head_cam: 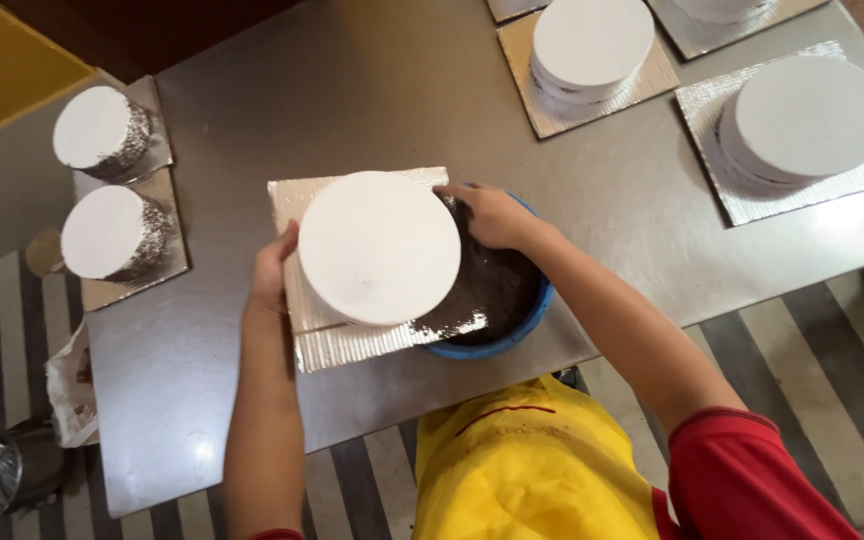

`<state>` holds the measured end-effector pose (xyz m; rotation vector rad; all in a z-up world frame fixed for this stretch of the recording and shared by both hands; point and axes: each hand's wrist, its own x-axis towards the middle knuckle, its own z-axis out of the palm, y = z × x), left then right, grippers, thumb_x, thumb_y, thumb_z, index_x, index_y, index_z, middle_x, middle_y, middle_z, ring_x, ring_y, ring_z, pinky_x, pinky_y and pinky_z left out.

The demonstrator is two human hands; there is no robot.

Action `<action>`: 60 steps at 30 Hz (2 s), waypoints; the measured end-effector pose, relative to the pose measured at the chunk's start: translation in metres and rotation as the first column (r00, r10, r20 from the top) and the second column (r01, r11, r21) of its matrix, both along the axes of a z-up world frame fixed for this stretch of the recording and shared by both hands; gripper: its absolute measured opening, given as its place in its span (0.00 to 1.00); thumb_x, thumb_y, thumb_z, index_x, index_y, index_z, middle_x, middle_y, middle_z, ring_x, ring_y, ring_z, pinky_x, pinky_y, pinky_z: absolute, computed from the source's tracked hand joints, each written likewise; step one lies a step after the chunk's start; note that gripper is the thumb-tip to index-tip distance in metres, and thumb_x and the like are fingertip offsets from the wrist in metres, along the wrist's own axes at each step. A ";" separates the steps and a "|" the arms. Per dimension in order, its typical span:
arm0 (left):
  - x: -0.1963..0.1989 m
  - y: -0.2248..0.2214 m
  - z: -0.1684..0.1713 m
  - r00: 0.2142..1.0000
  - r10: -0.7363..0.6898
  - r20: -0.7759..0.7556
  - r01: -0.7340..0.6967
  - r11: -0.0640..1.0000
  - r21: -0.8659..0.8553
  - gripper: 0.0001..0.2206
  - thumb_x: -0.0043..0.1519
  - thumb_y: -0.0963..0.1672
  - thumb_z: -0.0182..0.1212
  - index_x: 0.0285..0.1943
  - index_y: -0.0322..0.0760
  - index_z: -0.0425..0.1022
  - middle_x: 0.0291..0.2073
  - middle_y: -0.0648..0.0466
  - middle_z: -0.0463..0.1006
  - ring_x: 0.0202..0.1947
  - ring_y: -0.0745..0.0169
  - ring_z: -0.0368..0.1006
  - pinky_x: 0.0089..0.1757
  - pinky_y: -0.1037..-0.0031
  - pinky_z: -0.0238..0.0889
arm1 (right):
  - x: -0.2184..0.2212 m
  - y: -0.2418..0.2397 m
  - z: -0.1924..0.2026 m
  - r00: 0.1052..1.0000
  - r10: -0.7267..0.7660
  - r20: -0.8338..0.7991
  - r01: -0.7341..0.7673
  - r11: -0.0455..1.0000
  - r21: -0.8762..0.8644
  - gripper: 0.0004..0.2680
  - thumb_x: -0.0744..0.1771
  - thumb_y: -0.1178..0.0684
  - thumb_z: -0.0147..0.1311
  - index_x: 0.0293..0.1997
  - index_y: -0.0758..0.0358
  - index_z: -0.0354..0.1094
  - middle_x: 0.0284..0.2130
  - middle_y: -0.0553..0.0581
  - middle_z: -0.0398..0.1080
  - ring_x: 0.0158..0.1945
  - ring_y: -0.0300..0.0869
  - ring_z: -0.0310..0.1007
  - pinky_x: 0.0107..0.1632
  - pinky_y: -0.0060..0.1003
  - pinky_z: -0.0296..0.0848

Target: The recorder applies chocolate sprinkles or crumbs to the sides of several round white-frosted cakes using their hands.

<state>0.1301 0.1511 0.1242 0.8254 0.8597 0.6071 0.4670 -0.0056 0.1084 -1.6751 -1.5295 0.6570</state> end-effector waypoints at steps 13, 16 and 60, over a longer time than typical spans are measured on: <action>0.008 -0.090 0.008 0.920 0.368 0.133 -0.381 0.921 0.083 0.27 0.69 0.51 0.48 0.71 0.28 0.60 0.64 0.42 0.71 0.62 0.47 0.70 0.59 0.59 0.64 | -0.020 -0.034 -0.025 0.990 0.115 0.087 -0.099 0.981 -0.165 0.15 0.63 0.60 0.52 0.56 0.59 0.72 0.48 0.69 0.70 0.52 0.61 0.70 0.55 0.49 0.69; 0.012 -0.112 0.001 0.854 0.498 0.154 -0.511 0.857 0.064 0.27 0.69 0.51 0.47 0.72 0.28 0.58 0.65 0.42 0.69 0.63 0.46 0.68 0.60 0.58 0.64 | -0.025 -0.043 -0.012 0.994 0.072 0.084 -0.053 0.975 -0.214 0.14 0.64 0.58 0.54 0.56 0.57 0.71 0.45 0.68 0.69 0.48 0.60 0.69 0.52 0.49 0.69; -0.121 -0.082 -0.200 0.944 0.331 0.013 -0.318 0.893 0.317 0.17 0.68 0.40 0.48 0.61 0.20 0.72 0.51 0.44 0.80 0.47 0.55 0.80 0.49 0.70 0.75 | -0.023 -0.039 -0.111 0.986 -0.050 -0.158 -0.008 0.937 -0.349 0.15 0.64 0.43 0.59 0.52 0.58 0.75 0.52 0.61 0.74 0.54 0.53 0.73 0.58 0.50 0.73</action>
